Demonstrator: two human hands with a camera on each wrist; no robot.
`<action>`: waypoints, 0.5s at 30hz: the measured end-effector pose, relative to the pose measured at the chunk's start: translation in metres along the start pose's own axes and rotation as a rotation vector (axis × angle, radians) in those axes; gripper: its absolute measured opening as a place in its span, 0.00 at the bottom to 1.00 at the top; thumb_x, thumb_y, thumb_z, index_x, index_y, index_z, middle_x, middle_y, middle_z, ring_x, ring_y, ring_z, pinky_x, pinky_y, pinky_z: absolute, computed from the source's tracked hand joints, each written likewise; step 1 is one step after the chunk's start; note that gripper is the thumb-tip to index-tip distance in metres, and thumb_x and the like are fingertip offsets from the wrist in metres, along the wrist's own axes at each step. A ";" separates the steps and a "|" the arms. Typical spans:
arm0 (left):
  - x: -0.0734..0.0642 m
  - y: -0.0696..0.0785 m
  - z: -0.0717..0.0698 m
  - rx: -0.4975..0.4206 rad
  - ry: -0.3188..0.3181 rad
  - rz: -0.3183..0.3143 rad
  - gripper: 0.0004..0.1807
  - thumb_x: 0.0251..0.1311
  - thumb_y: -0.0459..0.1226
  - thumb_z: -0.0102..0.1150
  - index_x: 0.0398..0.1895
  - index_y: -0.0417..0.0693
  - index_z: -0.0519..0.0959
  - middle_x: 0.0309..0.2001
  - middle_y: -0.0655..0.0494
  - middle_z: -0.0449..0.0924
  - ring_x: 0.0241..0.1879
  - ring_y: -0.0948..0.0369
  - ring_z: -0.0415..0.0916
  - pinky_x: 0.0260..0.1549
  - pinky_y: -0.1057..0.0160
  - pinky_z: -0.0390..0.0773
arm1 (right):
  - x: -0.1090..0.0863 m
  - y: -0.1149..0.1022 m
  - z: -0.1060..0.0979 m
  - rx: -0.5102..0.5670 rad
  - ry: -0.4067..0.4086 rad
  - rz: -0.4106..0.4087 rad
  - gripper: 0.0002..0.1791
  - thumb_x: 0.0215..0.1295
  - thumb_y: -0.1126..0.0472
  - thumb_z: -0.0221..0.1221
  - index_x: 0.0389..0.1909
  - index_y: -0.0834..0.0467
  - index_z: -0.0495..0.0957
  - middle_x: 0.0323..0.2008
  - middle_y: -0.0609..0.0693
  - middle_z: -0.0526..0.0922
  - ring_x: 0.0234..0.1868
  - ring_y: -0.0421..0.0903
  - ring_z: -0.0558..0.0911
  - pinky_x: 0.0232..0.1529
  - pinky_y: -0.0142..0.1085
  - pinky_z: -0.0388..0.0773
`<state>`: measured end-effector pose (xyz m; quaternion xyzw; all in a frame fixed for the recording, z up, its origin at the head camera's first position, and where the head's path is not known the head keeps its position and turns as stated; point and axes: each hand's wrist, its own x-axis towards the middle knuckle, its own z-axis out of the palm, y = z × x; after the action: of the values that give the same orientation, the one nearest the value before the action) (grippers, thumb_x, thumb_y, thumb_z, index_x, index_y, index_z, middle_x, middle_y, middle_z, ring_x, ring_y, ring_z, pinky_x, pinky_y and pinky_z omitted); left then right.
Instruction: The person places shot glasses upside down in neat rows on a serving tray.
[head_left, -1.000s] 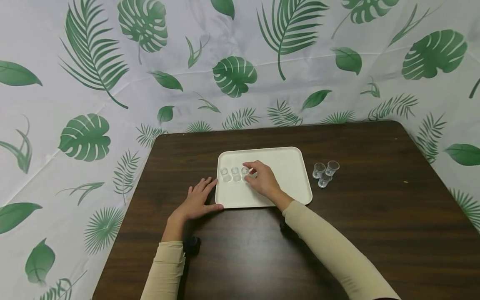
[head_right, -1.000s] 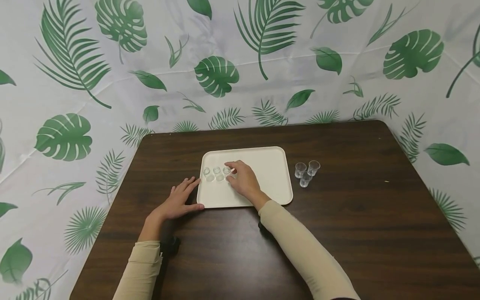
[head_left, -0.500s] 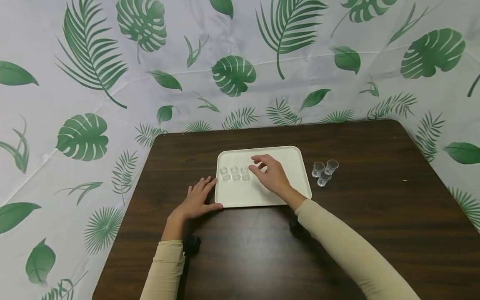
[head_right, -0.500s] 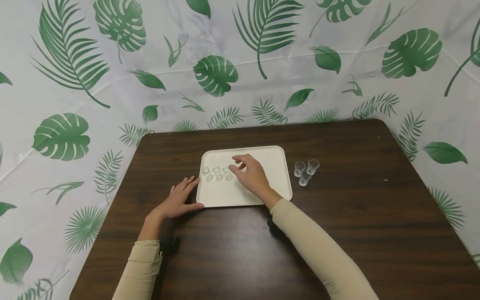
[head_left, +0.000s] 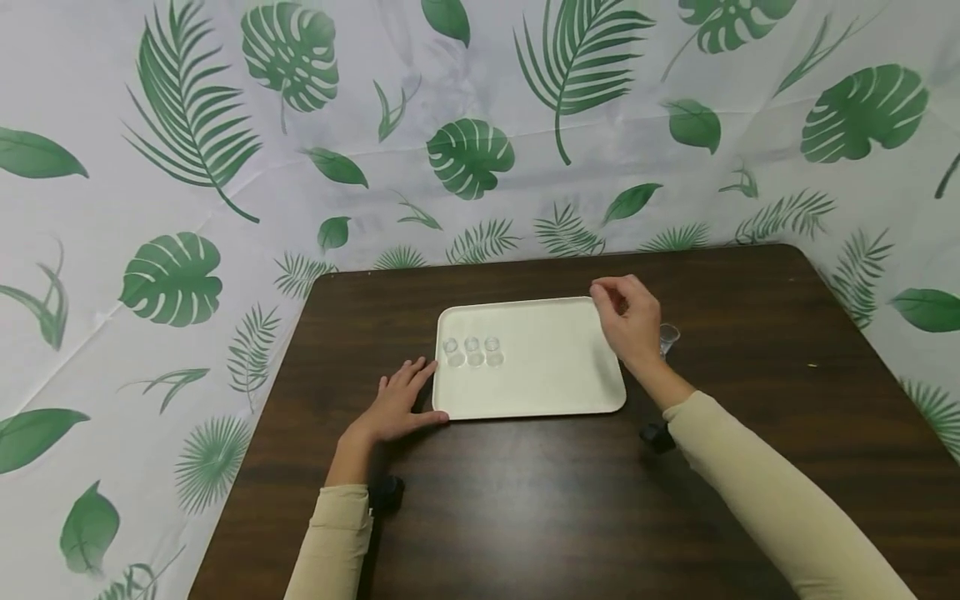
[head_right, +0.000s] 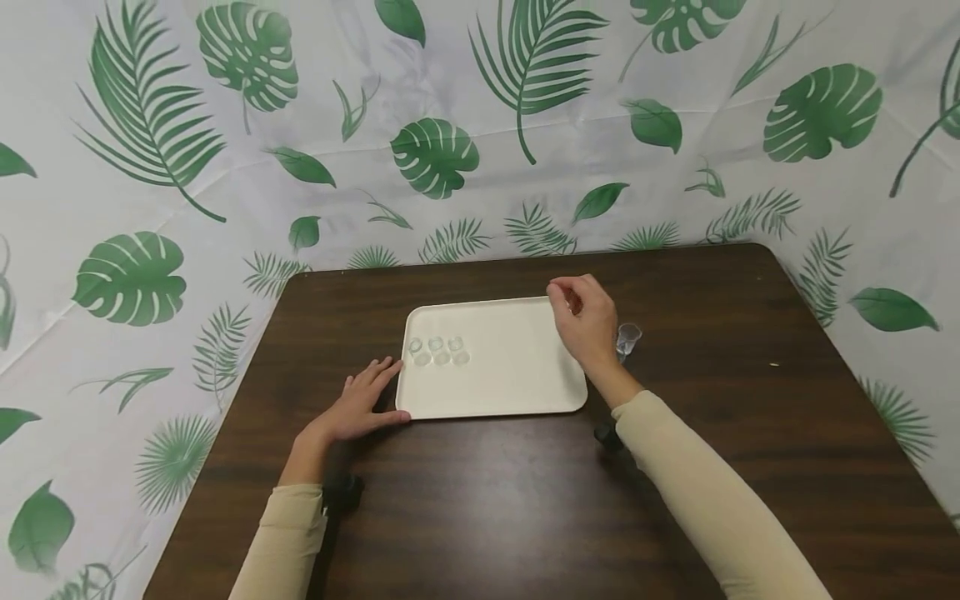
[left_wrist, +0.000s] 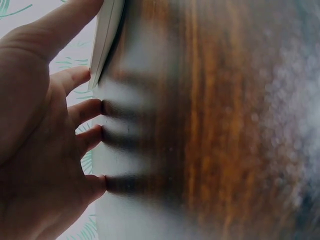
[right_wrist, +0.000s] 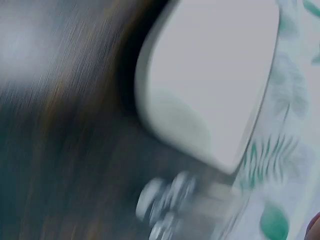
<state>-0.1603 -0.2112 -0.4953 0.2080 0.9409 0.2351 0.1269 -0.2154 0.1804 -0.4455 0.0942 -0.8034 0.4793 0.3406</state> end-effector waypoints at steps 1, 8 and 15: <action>-0.001 0.000 0.000 0.000 0.000 -0.003 0.53 0.56 0.61 0.63 0.79 0.53 0.51 0.77 0.43 0.46 0.75 0.42 0.38 0.63 0.28 0.39 | 0.002 0.004 -0.009 -0.012 0.022 0.012 0.09 0.65 0.60 0.62 0.37 0.62 0.86 0.28 0.50 0.79 0.27 0.38 0.72 0.29 0.30 0.65; -0.003 -0.001 0.002 -0.014 -0.007 -0.007 0.53 0.56 0.62 0.63 0.79 0.53 0.51 0.77 0.43 0.46 0.76 0.43 0.38 0.63 0.28 0.37 | 0.006 0.042 -0.071 -0.184 0.065 0.173 0.12 0.70 0.61 0.55 0.44 0.63 0.85 0.37 0.54 0.79 0.35 0.35 0.71 0.35 0.27 0.62; -0.001 -0.002 0.002 -0.005 0.002 -0.002 0.53 0.56 0.63 0.62 0.79 0.53 0.51 0.77 0.44 0.45 0.76 0.43 0.37 0.63 0.28 0.38 | -0.001 0.068 -0.112 -0.307 -0.117 0.366 0.22 0.68 0.73 0.41 0.55 0.66 0.78 0.49 0.61 0.77 0.47 0.54 0.75 0.44 0.34 0.65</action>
<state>-0.1589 -0.2125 -0.4981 0.2065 0.9406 0.2376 0.1270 -0.1956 0.3087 -0.4595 -0.0782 -0.8887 0.3992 0.2114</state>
